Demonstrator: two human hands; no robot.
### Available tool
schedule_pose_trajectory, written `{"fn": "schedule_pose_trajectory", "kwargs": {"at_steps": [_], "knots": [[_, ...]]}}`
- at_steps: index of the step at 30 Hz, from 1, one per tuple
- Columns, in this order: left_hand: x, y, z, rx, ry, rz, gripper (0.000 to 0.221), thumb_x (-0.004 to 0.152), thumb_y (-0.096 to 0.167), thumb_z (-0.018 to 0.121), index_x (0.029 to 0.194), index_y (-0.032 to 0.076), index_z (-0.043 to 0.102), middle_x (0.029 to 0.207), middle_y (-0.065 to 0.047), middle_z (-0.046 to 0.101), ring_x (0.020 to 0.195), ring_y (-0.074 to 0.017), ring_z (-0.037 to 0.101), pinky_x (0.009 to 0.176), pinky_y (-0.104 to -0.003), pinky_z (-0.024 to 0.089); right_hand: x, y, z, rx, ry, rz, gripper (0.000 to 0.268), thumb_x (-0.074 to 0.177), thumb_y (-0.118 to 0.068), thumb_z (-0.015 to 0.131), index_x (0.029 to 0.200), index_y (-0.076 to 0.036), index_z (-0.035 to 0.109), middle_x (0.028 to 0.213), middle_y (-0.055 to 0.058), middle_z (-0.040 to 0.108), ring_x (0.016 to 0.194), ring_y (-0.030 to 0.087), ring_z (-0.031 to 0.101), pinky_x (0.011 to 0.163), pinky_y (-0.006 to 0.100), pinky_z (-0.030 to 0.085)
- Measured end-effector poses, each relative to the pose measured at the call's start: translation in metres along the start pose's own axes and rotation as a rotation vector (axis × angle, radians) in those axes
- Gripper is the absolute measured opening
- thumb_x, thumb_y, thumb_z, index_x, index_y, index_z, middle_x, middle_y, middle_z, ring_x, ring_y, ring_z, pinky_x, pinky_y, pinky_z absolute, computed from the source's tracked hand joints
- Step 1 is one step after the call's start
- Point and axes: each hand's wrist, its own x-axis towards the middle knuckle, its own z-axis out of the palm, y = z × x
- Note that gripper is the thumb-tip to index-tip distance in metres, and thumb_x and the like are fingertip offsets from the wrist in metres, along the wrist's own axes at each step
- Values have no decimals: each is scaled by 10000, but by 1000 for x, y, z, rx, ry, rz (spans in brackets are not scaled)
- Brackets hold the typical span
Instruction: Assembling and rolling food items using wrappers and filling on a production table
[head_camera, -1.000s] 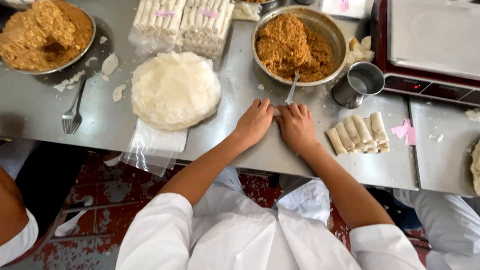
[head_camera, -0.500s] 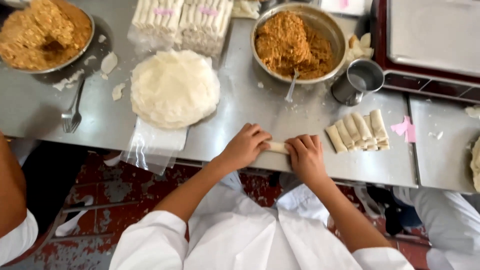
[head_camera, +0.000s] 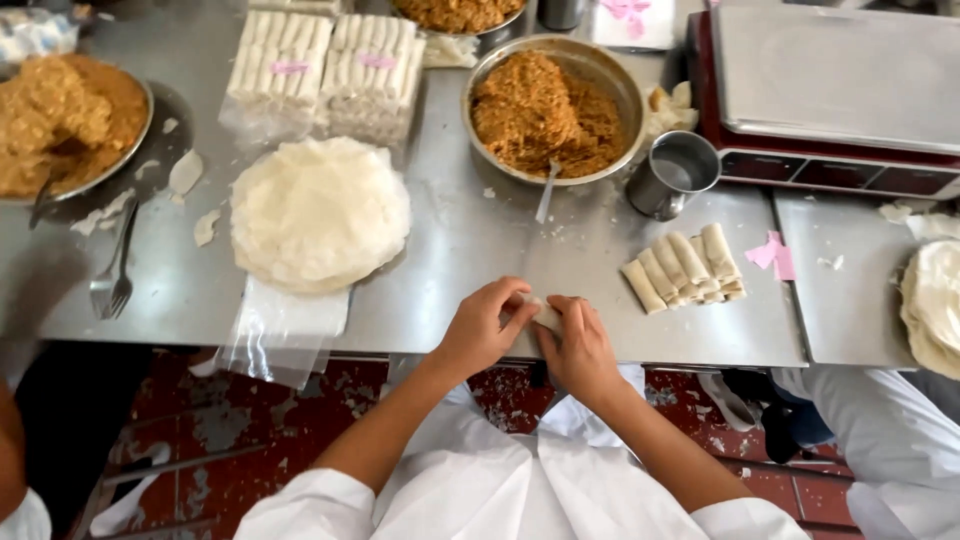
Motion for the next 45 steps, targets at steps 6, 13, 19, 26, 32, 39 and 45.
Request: {"fn": "schedule_pose_trajectory", "kwargs": {"at_steps": [6,13,19,26,32,39,45], "knots": [[-13,-6,-2,28,28,-33,294,973,196,688,1228,69,619,945,-83,712,829,-221,711,736,-340,617,51,43,-88,-260,355,34,339,857,-114,788,1169,-35,680,1003,112,621,941,327,631,882,404,495],[-20,0,-22,130,17,-8,288,988,156,603,1257,60,638,968,-82,684,873,-241,703,770,-374,619,53,92,-117,-685,333,178,317,852,-281,882,1030,-99,693,1075,110,608,1080,409,557,1005,521,395],[-3,-18,-95,268,71,60,204,993,67,558,1166,-2,640,1069,-154,646,1004,-292,591,879,-401,516,59,15,-99,-217,265,-31,274,990,-10,697,1259,40,689,1179,232,552,1075,356,487,917,465,444],[24,-73,-182,656,-5,-519,180,978,194,617,1112,79,653,1109,-98,622,1041,-291,560,889,-414,482,55,-9,-46,317,-17,246,169,1017,-109,565,1098,-77,709,933,57,630,764,173,580,723,309,457],[36,-61,-178,705,-99,-563,298,949,328,634,1147,108,663,1123,-116,606,978,-312,590,827,-413,507,50,-9,-42,249,-47,299,168,1002,-124,570,1058,-94,725,974,47,672,773,187,618,703,328,464],[40,-66,-178,696,-18,-587,367,1093,307,439,1066,81,727,989,-113,665,872,-339,618,711,-454,513,51,-10,-42,225,-28,295,158,987,-115,574,1032,-102,725,941,35,669,756,188,603,711,332,461],[55,-58,-206,547,36,-732,340,1064,210,452,759,71,510,704,-107,613,712,-323,588,612,-484,408,50,-4,-37,212,-13,292,155,984,-124,581,1024,-133,731,921,19,660,750,191,601,723,334,459]]}}
